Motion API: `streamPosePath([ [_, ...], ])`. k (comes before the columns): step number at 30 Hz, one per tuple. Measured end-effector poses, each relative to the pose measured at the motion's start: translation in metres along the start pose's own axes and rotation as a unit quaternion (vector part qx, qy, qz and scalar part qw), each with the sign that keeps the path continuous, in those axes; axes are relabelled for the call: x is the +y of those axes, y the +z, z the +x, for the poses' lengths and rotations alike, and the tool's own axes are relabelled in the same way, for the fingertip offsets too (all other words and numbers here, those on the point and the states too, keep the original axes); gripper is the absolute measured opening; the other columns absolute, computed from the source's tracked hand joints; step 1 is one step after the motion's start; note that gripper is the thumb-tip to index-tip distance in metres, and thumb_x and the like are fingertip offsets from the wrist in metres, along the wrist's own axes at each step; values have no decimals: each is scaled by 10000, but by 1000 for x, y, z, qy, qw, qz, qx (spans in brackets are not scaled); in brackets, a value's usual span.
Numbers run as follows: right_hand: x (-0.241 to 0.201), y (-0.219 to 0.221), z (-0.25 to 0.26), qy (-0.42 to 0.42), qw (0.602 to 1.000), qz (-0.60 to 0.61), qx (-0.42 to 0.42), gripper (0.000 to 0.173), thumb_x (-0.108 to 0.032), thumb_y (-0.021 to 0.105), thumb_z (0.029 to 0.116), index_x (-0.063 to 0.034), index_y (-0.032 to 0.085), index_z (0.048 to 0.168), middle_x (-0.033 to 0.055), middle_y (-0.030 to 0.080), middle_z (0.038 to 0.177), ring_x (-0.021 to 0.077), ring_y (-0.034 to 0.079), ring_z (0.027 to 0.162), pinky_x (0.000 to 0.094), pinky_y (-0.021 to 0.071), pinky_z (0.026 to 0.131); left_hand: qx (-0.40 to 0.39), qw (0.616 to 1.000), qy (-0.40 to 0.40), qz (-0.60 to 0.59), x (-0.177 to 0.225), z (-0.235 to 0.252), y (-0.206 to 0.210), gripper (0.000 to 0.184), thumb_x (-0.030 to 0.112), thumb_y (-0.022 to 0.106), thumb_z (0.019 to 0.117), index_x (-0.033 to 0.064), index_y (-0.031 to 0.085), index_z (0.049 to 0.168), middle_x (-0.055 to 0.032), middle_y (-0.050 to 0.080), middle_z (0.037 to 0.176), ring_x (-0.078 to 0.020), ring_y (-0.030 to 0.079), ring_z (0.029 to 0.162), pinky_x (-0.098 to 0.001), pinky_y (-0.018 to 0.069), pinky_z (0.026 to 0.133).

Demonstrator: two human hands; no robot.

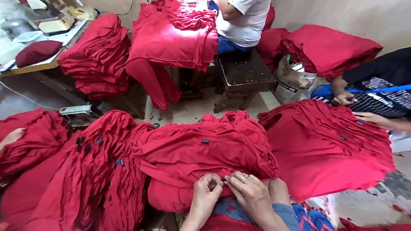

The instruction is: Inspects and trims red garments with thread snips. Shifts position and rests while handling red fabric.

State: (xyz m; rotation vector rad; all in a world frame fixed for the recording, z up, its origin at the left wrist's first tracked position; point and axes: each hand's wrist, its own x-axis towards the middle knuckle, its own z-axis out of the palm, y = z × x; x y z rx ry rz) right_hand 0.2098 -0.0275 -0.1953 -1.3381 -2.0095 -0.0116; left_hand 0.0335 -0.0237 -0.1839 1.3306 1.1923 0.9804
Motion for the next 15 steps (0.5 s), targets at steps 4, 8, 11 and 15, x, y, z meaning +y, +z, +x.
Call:
streamPosePath([
  [4, 1, -1, 0, 46, 998, 50, -4, 252, -293, 588, 977, -146, 782, 908, 13, 744, 903, 153, 711, 806, 333, 570, 672, -31, 999, 15, 9, 3, -3, -4, 77, 32, 653, 922, -9, 710, 953, -73, 725, 1015, -96, 708, 872, -256, 605, 806],
  [8, 2, -15, 5, 109, 979, 164, -58, 441, -354, 757, 907, -24, 670, 1186, 116, 737, 1110, 212, 726, 942, 405, 602, 787, -235, 970, 32, 58, 24, -12, -43, 171, 126, 659, 963, -28, 732, 963, -102, 740, 949, -121, 704, 828, -298, 591, 779],
  [11, 8, -6, 3, -6, 985, 149, -91, 421, -194, 707, 891, -114, 648, 1300, 103, 666, 1339, 264, 732, 1010, 444, 620, 719, -160, 965, 130, 163, 29, -17, -70, 210, 188, 609, 1014, 34, 752, 1017, -42, 750, 1027, -95, 698, 953, -294, 573, 877],
  [15, 16, 16, -1, -64, 990, 90, -93, 274, -54, 642, 853, -124, 752, 1094, 60, 723, 1243, 252, 753, 937, 417, 621, 672, 5, 873, 150, 464, 17, -11, -105, 190, 172, 673, 935, 132, 756, 1101, -45, 733, 1169, -334, 589, 1275, -614, 433, 1023],
])
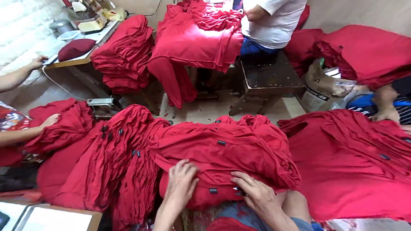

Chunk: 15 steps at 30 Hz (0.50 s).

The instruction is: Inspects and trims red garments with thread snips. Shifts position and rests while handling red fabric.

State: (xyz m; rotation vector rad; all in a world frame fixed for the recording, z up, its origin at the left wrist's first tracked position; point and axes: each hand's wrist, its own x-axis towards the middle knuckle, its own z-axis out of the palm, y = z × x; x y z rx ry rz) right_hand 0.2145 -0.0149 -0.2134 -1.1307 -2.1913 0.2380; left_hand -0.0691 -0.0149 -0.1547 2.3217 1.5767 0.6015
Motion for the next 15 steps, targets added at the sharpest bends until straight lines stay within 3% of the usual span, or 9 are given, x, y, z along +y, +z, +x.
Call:
streamPosePath([
  [2, 8, 0, 1, 5, 1000, 28, -11, 150, -134, 624, 900, -126, 743, 991, 27, 739, 1129, 189, 740, 939, 369, 621, 698, 8, 999, -43, 32, -13, -4, -7, 139, 261, 684, 938, 153, 769, 961, -12, 757, 1009, -300, 633, 1197, -624, 390, 1027],
  [4, 13, -4, 2, 3, 997, 73, -37, 153, -260, 633, 950, -147, 735, 946, 2, 737, 1073, 135, 727, 910, 327, 613, 696, 51, 997, -47, 35, -12, -2, -12, 251, 410, 656, 937, 188, 772, 915, 15, 745, 961, -254, 647, 1103, -572, 402, 956],
  [6, 14, -4, -1, -3, 993, 99, -60, 126, -251, 634, 940, -157, 716, 923, -13, 725, 968, 112, 708, 819, 316, 598, 649, 107, 994, -30, -3, 1, 6, -4, 261, 378, 649, 959, 157, 779, 911, 2, 730, 912, -211, 662, 958, -455, 486, 842],
  [8, 12, -1, -1, -2, 992, 109, -62, 116, -234, 638, 920, -152, 718, 906, -11, 704, 860, 115, 690, 749, 307, 578, 620, 136, 990, -11, -47, 15, 21, 15, 233, 277, 653, 971, 102, 778, 883, -19, 719, 839, -186, 675, 852, -377, 551, 811],
  [10, 7, 1, 0, 4, 990, 123, -63, 153, -272, 645, 932, -141, 721, 911, 1, 687, 834, 115, 676, 748, 288, 574, 645, 146, 989, -24, -15, 26, 37, 43, 271, 309, 671, 957, 77, 761, 848, -48, 708, 790, -225, 685, 791, -416, 557, 758],
  [12, 3, 1, 1, 18, 989, 133, -63, 260, -371, 686, 923, -120, 732, 970, 29, 678, 856, 139, 670, 759, 305, 574, 648, 118, 989, -74, 41, 33, 51, 67, 327, 362, 701, 910, 41, 744, 862, -107, 710, 825, -317, 695, 829, -510, 534, 738],
  [15, -2, -2, -1, 31, 991, 102, -79, 395, -362, 771, 839, -109, 698, 1134, 86, 687, 985, 219, 700, 832, 391, 600, 652, 60, 993, -101, 22, 35, 59, 72, 212, 208, 644, 944, 29, 749, 903, -131, 727, 895, -340, 705, 905, -537, 524, 788],
])
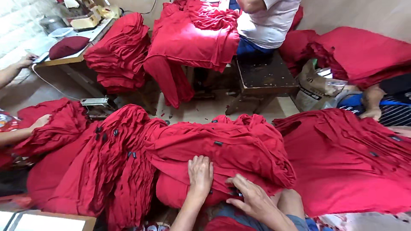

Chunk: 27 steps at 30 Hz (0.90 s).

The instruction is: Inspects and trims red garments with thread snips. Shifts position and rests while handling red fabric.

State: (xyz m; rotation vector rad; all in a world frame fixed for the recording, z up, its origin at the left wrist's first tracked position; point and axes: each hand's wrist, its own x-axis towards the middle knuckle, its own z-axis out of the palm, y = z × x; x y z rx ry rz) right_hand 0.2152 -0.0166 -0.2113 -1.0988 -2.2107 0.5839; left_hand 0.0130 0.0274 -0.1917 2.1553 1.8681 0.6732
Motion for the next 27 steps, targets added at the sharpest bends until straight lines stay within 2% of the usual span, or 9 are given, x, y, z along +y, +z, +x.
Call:
streamPosePath([
  [4, 5, -4, -9, 12, 999, -31, 18, 305, -109, 703, 778, -105, 718, 1083, 126, 674, 983, 280, 704, 789, 453, 583, 564, -99, 973, 1, -210, -14, -15, -54, 271, 242, 553, 1015, 42, 722, 946, -69, 698, 916, -181, 666, 916, -406, 525, 876],
  [7, 12, -4, -11, 15, 999, -6, 41, 197, -149, 625, 852, -142, 734, 1016, 78, 685, 989, 211, 700, 783, 394, 581, 574, -84, 953, 34, -290, -43, -29, -88, 263, 236, 567, 1017, 42, 721, 929, -30, 695, 934, -94, 646, 940, -306, 531, 884],
  [9, 6, -12, -7, 44, 998, 49, 24, 164, -161, 627, 918, -127, 751, 1020, 77, 710, 1076, 189, 714, 894, 372, 606, 712, -59, 978, 37, -195, -60, -34, -96, 268, 355, 632, 974, 106, 721, 1022, -18, 697, 1144, -174, 591, 1167, -442, 437, 1012],
  [11, -5, -24, 2, 84, 988, 130, 14, 151, -117, 689, 939, -20, 782, 1010, 147, 737, 1120, 232, 726, 999, 389, 589, 864, -72, 993, 23, -87, -73, -36, -94, 328, 421, 704, 903, 140, 748, 1067, -43, 647, 1347, -308, 510, 1338, -613, 364, 1052],
  [14, 15, -9, 0, 58, 983, 148, 88, 232, -274, 631, 983, -79, 753, 951, 0, 726, 941, -2, 660, 861, 143, 541, 785, -38, 993, -1, -108, -87, -38, -80, 198, 303, 646, 965, 135, 750, 954, 1, 726, 1130, -212, 585, 1238, -563, 334, 1069],
  [16, 19, -8, 0, 94, 980, 140, 110, 280, -298, 589, 1002, -69, 734, 933, -16, 706, 847, -39, 621, 770, 125, 507, 722, -19, 987, -34, -156, -89, -39, -79, 222, 297, 587, 1004, 113, 710, 990, 3, 690, 964, -137, 619, 1037, -494, 350, 1044],
  [19, 17, -4, 2, 172, 974, 84, 118, 299, -351, 577, 993, -101, 716, 903, -35, 649, 727, -10, 573, 654, 185, 472, 611, 7, 987, -64, -147, -92, -38, -78, 229, 332, 597, 993, 135, 714, 979, 30, 666, 889, -124, 611, 956, -474, 358, 1014],
  [24, 10, 11, 9, 221, 969, -7, 107, 279, -333, 616, 945, -76, 709, 890, 54, 659, 693, 204, 652, 622, 439, 517, 567, 54, 997, -29, 39, -81, -37, -64, 211, 305, 701, 905, 109, 743, 971, -88, 720, 1028, -347, 646, 1056, -628, 395, 933],
  [27, 9, 11, 11, 228, 968, 4, 103, 265, -316, 622, 942, -70, 709, 892, 53, 658, 702, 194, 648, 633, 426, 518, 578, 120, 992, 0, 47, -59, -33, -69, 262, 243, 713, 873, 50, 734, 1048, -146, 707, 1093, -372, 654, 1007, -576, 463, 832],
])
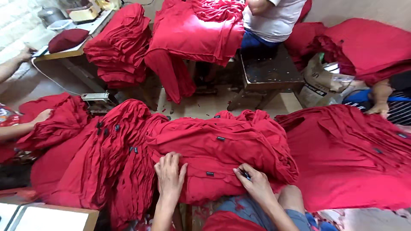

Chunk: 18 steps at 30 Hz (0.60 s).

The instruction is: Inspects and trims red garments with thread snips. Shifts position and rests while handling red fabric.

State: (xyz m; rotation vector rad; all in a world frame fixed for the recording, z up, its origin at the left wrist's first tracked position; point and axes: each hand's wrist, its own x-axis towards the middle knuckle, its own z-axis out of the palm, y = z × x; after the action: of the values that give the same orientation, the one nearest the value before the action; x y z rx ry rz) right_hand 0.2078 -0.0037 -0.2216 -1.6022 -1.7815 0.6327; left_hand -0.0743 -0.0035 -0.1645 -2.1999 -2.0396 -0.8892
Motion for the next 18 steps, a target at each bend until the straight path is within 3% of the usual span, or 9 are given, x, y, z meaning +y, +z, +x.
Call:
streamPosePath([
  [2, 0, -1, 1, 2, 1000, 10, -7, 267, -318, 621, 945, -72, 709, 889, 47, 662, 706, 176, 646, 640, 401, 520, 589, 21, 995, 18, -99, 18, 2, -1, 172, 168, 675, 923, 21, 731, 991, -114, 718, 995, -245, 692, 912, -404, 571, 811],
  [3, 1, -2, 2, 6, 1000, 16, -13, 272, -320, 622, 951, -70, 710, 895, 49, 665, 713, 176, 647, 647, 403, 519, 598, 5, 984, 31, -178, 27, 3, 1, 143, 135, 665, 941, 9, 728, 965, -91, 712, 943, -169, 691, 839, -317, 592, 772],
  [5, 2, -2, 2, 12, 1000, 19, -21, 279, -326, 622, 957, -70, 715, 902, 53, 673, 726, 178, 653, 661, 414, 526, 615, -68, 946, 59, -312, 40, 2, 13, 129, 123, 681, 952, -1, 718, 961, -71, 702, 897, -97, 669, 763, -243, 583, 719],
  [8, -2, -2, 0, 10, 1000, -12, -3, 221, -267, 656, 933, -54, 716, 931, 89, 704, 825, 240, 686, 734, 480, 546, 655, -191, 932, 99, -292, 41, -2, 45, 185, 158, 720, 926, 8, 711, 1033, -112, 685, 965, -182, 669, 855, -317, 573, 795],
  [10, -8, -2, -3, -30, 996, -63, 52, 191, -185, 716, 887, -42, 722, 1014, 130, 716, 995, 296, 720, 804, 510, 586, 632, -207, 941, 118, -240, 39, -5, 61, 171, 168, 728, 913, 29, 721, 1012, -120, 688, 985, -239, 679, 948, -374, 572, 866],
  [12, -17, -2, -4, -93, 985, -83, 120, 210, -141, 709, 853, -40, 722, 1037, 136, 703, 1035, 264, 717, 801, 422, 594, 594, -195, 946, 132, -222, 39, -6, 65, 135, 160, 724, 910, 44, 724, 979, -110, 688, 971, -246, 676, 968, -374, 568, 880],
  [13, -23, -4, -4, -120, 982, -62, 135, 192, -147, 680, 878, -38, 723, 1030, 125, 701, 1008, 216, 704, 789, 353, 591, 612, -193, 947, 134, -217, 40, -7, 65, 130, 157, 721, 912, 45, 722, 976, -109, 687, 969, -250, 675, 974, -377, 567, 880],
  [16, -42, -4, 1, -135, 983, 108, 56, 172, -165, 609, 981, -45, 711, 1051, 37, 712, 939, 45, 664, 805, 187, 568, 736, -185, 950, 136, -209, 40, -6, 64, 117, 148, 707, 915, 40, 726, 956, -111, 688, 947, -253, 680, 950, -385, 573, 857],
  [18, -44, 1, 8, -62, 971, 224, -63, 201, -215, 576, 1032, -59, 690, 1088, -7, 701, 889, 25, 656, 775, 199, 566, 727, -184, 950, 132, -214, 40, -4, 62, 133, 139, 674, 944, 24, 740, 934, -115, 699, 917, -243, 700, 903, -391, 587, 833],
])
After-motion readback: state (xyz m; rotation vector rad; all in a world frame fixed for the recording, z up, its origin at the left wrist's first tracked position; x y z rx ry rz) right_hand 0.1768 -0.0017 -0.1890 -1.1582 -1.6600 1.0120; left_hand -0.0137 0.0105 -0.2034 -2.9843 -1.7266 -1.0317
